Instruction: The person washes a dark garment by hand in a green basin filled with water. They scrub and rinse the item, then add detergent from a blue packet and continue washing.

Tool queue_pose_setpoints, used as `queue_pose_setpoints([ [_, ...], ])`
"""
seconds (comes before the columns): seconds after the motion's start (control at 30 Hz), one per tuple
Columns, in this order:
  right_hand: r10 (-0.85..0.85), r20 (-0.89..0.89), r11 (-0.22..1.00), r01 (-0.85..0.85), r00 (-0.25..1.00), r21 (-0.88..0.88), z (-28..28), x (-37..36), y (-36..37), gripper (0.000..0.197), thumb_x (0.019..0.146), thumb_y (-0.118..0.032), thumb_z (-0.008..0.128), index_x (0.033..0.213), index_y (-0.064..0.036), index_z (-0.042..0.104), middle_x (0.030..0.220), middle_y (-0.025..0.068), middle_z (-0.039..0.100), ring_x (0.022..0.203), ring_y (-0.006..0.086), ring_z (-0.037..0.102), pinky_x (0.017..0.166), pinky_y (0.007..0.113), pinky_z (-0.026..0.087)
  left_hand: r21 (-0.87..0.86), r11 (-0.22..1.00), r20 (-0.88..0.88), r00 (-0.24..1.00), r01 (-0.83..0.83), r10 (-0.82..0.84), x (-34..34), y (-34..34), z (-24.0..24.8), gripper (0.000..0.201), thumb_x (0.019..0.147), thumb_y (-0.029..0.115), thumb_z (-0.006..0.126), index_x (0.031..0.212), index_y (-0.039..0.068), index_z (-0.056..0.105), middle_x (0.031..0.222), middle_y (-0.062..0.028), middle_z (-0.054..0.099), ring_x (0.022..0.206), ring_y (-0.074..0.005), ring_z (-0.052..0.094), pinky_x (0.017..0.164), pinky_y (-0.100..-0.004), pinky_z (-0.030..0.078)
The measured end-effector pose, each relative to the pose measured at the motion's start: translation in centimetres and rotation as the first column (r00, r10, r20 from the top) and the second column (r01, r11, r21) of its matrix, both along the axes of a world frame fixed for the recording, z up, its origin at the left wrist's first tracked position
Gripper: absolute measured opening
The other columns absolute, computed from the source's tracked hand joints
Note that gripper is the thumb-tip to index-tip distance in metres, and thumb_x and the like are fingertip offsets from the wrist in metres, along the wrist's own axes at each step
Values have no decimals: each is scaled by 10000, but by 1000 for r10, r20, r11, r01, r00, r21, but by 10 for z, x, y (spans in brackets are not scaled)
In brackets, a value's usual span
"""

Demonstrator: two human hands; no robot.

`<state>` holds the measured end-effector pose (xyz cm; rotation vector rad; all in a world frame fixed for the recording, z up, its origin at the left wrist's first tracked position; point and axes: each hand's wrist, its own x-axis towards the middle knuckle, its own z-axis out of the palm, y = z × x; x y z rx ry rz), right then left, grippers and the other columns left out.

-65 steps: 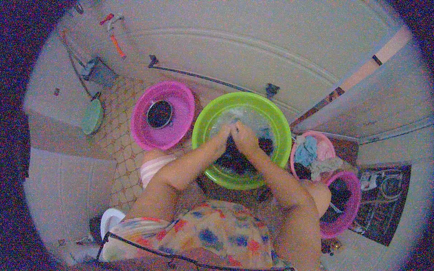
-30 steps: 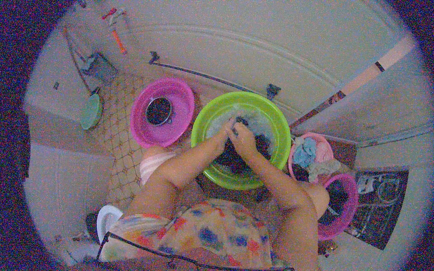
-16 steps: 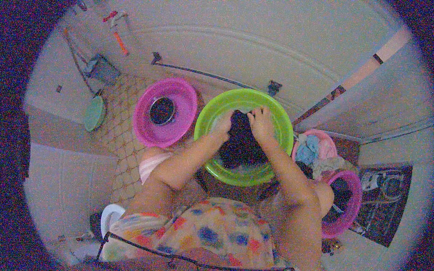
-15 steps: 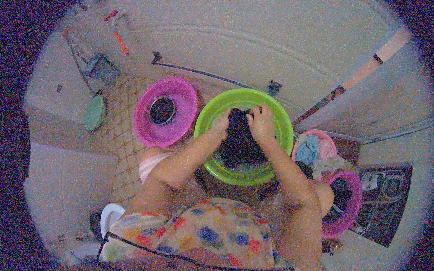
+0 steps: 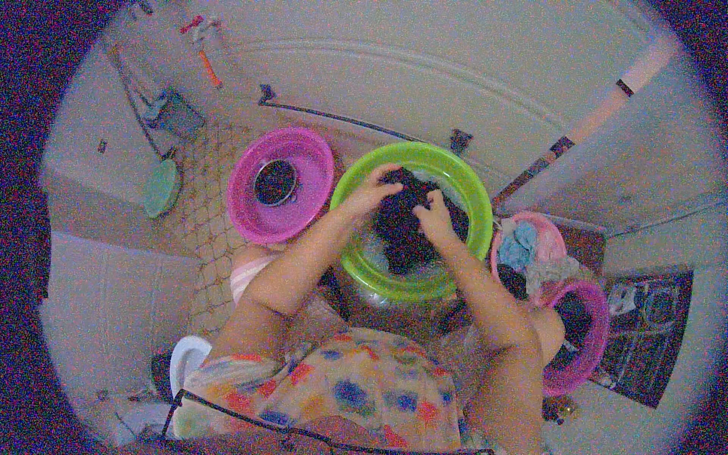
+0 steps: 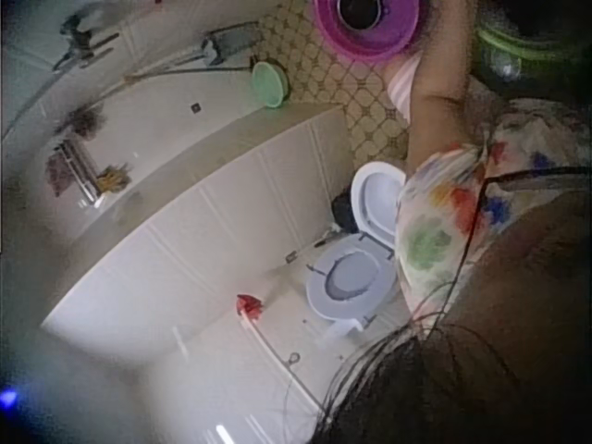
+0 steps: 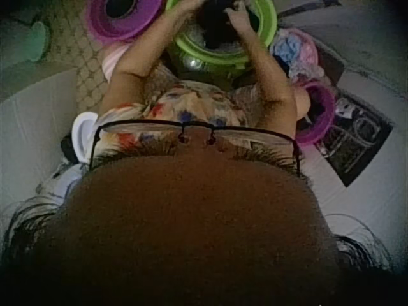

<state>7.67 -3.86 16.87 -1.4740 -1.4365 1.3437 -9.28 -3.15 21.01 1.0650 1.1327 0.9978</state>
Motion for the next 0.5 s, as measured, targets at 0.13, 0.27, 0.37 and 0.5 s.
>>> queue_pose_setpoints([
  [0.13,-155,-258,979,113,954,-170,28,9,2,322,735,-171,557,1003,-66,412,811,71,511,623,145,508,509,260,421,408,778,-636,760,478,-134,-3,-15,-11,790,621,354,753,1271,112,377,1261,-182,376,1212,-337,310,1028,-428,233],
  [0.27,-66,-370,989,12,927,-146,51,10,2,405,735,-185,611,1077,-66,430,862,62,516,701,147,517,571,266,422,264,920,-394,903,289,-171,3,-25,-30,656,727,239,643,1280,56,340,1221,-172,419,1113,-283,421,970,-394,313],
  [0.37,40,-252,994,-64,967,-88,49,11,10,458,712,-187,665,1100,-70,452,987,92,522,839,193,532,708,319,448,100,992,-272,961,74,-44,-3,-10,-54,527,785,170,528,1262,39,348,1148,-143,473,1048,-236,466,915,-356,365],
  [0.5,35,137,926,-84,990,369,44,5,5,485,668,-165,710,1078,-54,477,1007,116,525,882,208,532,780,338,443,-23,995,-216,972,-101,94,-2,-16,-9,369,805,168,467,1140,16,430,985,-116,537,890,-189,512,774,-319,426],
])
